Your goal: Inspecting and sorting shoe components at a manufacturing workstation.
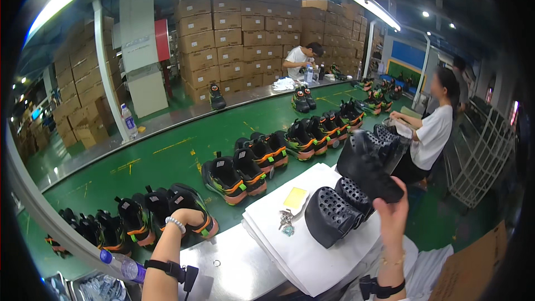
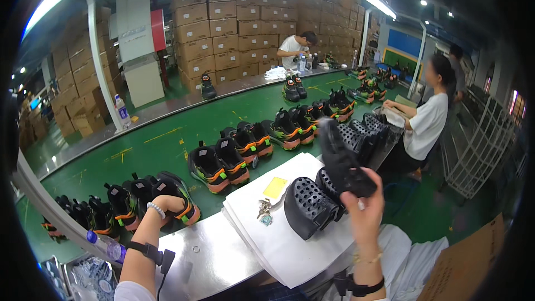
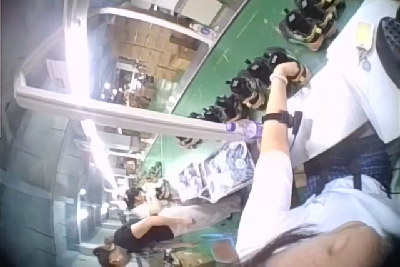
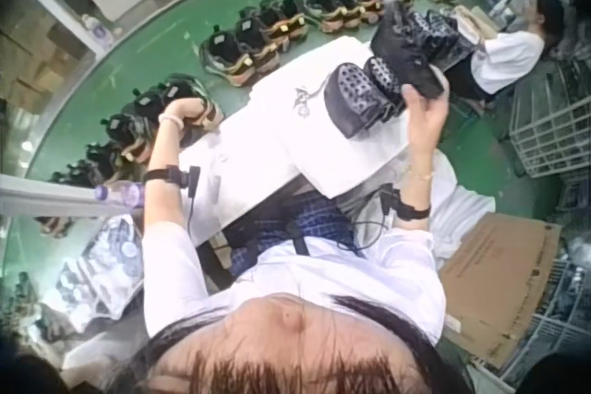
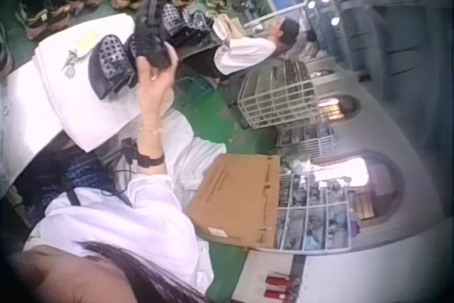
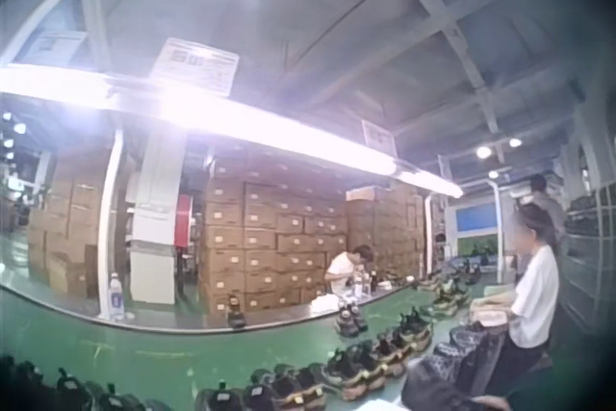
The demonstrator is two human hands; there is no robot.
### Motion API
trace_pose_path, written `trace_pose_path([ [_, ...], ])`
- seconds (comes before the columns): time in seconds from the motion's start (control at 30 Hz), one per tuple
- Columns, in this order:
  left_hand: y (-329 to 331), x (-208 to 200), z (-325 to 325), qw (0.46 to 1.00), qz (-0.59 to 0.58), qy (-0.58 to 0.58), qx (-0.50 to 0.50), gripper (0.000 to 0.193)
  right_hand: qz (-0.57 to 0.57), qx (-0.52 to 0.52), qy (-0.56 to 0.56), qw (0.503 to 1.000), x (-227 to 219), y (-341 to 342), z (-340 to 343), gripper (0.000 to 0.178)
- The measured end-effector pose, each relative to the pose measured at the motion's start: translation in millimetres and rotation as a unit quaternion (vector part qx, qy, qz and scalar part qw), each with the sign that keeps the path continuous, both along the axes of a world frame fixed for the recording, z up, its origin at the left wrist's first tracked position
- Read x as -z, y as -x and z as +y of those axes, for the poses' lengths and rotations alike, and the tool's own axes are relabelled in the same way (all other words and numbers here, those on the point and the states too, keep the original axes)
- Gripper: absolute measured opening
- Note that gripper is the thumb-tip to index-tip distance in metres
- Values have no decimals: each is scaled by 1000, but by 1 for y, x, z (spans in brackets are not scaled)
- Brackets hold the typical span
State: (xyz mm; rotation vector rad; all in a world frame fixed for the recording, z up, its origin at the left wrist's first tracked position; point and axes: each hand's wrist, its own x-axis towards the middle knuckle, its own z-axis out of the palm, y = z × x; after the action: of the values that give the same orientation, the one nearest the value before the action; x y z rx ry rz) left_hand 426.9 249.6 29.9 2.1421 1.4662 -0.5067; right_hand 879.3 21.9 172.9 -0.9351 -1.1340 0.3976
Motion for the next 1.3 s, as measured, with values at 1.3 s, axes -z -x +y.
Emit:
trace_pose_path([
  [1.3,-30,24,-139,758,-266,-504,-315,46,-640,-107,212,731,113,373,215,16],
])
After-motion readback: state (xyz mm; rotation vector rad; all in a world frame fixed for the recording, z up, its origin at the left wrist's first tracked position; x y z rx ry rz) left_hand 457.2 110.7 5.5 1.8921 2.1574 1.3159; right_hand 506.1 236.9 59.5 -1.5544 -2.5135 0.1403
